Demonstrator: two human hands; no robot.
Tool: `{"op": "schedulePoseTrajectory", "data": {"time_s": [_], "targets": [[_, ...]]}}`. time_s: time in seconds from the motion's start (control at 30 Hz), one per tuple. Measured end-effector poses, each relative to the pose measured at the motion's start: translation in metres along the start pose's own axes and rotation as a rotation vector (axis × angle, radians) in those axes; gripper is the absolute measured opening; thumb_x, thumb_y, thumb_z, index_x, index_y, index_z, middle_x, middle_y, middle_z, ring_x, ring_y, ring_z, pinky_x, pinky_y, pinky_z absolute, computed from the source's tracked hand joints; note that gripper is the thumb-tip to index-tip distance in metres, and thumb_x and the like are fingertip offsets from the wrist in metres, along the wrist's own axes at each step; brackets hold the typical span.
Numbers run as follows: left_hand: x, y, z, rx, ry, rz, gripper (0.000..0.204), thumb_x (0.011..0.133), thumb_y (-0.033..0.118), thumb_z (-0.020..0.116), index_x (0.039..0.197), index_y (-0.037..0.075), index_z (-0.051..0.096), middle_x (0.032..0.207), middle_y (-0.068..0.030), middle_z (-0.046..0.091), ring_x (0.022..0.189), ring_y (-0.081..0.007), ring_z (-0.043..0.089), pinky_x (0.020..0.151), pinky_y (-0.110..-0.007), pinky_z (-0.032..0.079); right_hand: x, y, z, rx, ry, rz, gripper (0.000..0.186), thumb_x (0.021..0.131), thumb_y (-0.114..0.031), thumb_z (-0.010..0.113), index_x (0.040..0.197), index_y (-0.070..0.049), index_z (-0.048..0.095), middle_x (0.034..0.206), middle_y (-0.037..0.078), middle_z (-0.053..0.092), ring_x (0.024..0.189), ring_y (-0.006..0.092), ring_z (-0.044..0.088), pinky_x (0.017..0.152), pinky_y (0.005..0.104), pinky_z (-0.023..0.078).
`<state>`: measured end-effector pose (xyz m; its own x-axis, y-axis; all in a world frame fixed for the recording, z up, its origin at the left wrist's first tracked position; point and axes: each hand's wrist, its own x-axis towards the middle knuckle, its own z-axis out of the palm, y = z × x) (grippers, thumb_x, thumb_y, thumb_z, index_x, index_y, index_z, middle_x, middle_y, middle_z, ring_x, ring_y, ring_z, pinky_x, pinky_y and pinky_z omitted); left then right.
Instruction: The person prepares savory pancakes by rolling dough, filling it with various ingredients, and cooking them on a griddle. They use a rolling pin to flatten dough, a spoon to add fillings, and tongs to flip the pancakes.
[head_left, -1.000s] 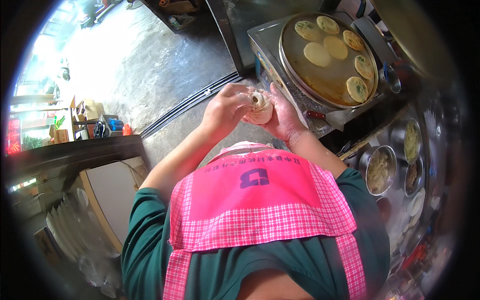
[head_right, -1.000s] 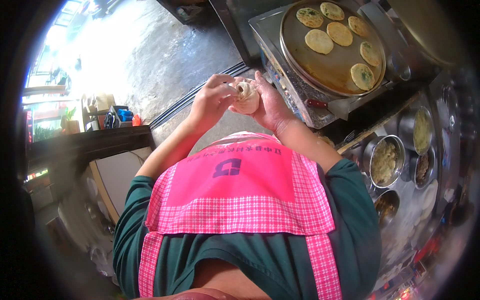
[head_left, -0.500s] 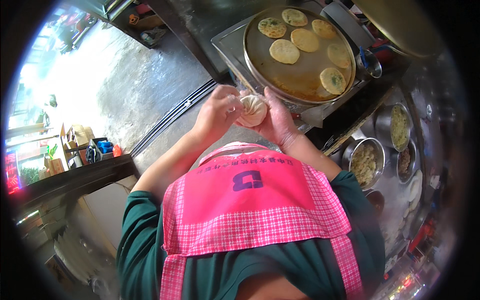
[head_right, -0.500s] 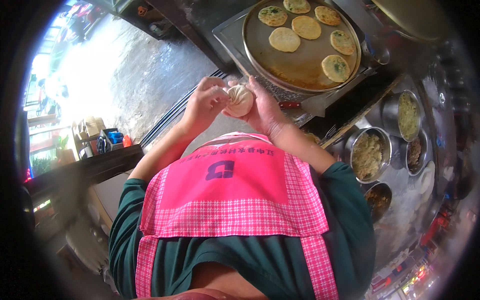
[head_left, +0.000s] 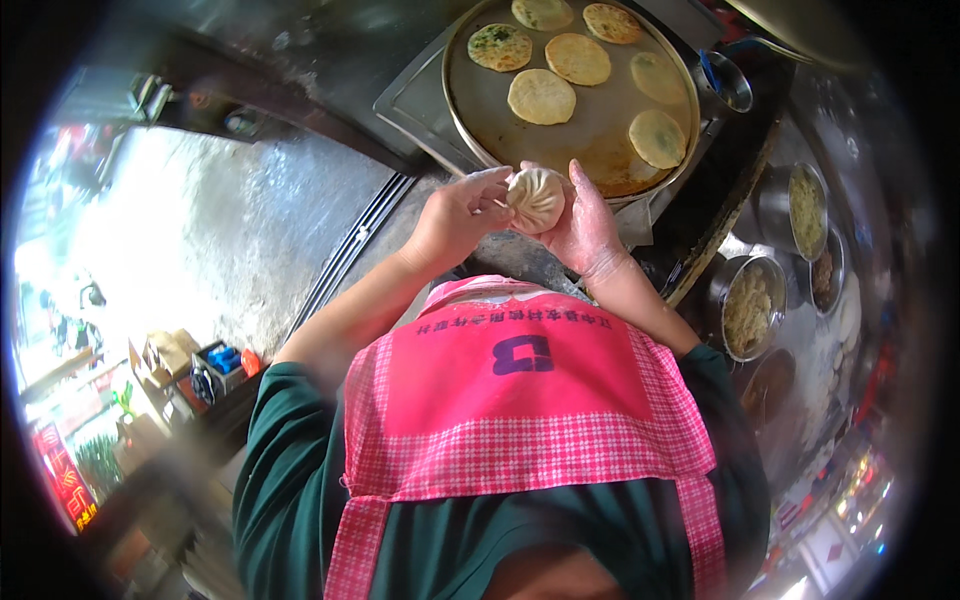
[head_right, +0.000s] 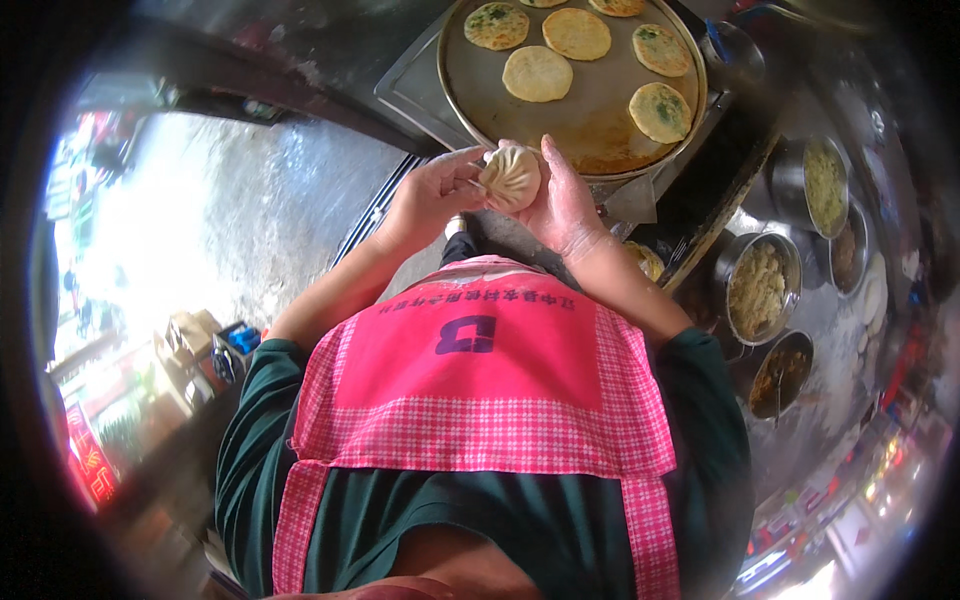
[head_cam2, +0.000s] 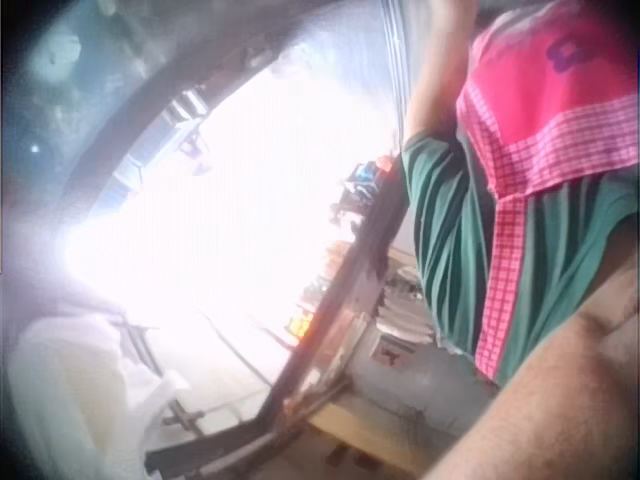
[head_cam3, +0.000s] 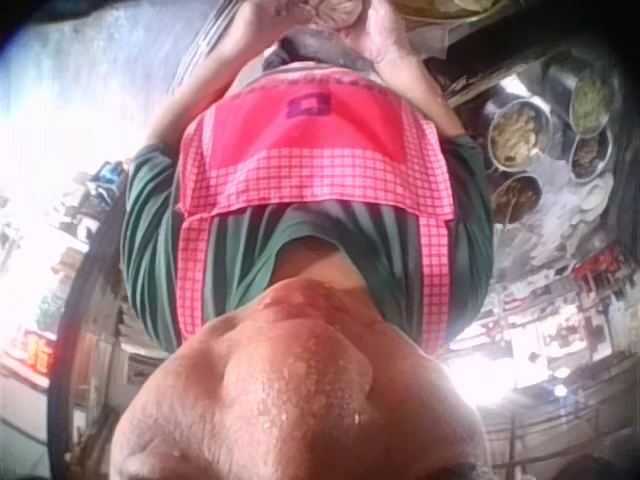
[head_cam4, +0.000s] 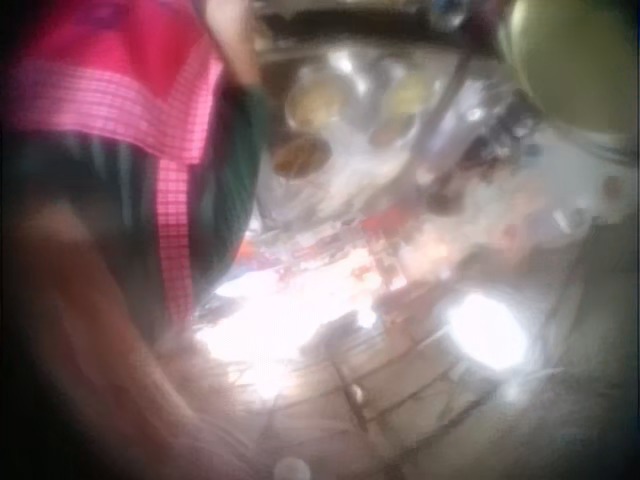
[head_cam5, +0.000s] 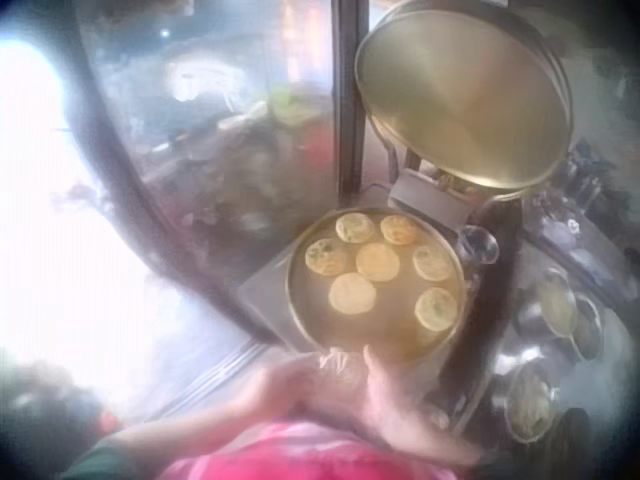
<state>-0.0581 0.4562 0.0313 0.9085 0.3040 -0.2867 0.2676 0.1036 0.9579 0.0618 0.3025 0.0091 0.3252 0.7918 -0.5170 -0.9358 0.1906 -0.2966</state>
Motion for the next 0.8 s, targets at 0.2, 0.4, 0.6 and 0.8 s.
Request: {"op": "schedulePoseTrajectory", "data": {"time_s": [0.2,0.4,0.6,0.8], "targets": [[0.055,0.008,-0.067,0.612,-0.164,0.438,0.027,0.079,0.007,0.067,0.106,0.006,0.068,0.093,-0.0160,0.068,0.086,-0.0325,0.068,0.078,-0.038,0.055,0.045,0.003,0.026,-0.040,-0.009,-0.070,0.063,0.104,-0.051,0.036,0.139,0.001,0.046,0.131,0.016,0.056,0.120,0.0300,0.057,0.103,0.0498,0.046],[0.097,-0.001,-0.087,-0.102,-0.307,-0.073,0.015,0.094,0.009,0.065,0.100,-0.004,0.066,0.086,-0.0080,0.068,0.079,-0.0113,0.068,0.068,-0.029,0.055,0.069,0.000,0.037,0.022,0.030,-0.226,0.062,0.103,-0.051,0.038,0.137,0.000,0.047,0.130,0.017,0.058,0.122,0.0304,0.056,0.105,0.0508,0.045],[0.147,-0.024,-0.065,0.488,-0.333,0.317,0.018,0.082,0.017,0.072,0.089,0.000,0.070,0.087,-0.0113,0.066,0.080,-0.0264,0.067,0.073,-0.037,0.053,0.089,-0.002,-0.009,-0.055,0.243,-0.228,0.041,0.097,-0.012,0.056,0.136,-0.003,0.048,0.124,0.015,0.060,0.117,0.0293,0.059,0.102,0.0486,0.049],[0.212,-0.064,-0.022,0.970,-0.271,0.405,0.060,0.088,0.032,0.068,0.136,0.002,0.049,0.142,-0.0196,0.044,0.134,-0.0364,0.041,0.111,-0.042,0.035,0.086,-0.049,-0.081,-0.044,0.442,-0.348,0.034,0.096,-0.006,0.056,0.130,-0.004,0.051,0.121,0.014,0.062,0.110,0.0308,0.064,0.098,0.0526,0.051]]}}
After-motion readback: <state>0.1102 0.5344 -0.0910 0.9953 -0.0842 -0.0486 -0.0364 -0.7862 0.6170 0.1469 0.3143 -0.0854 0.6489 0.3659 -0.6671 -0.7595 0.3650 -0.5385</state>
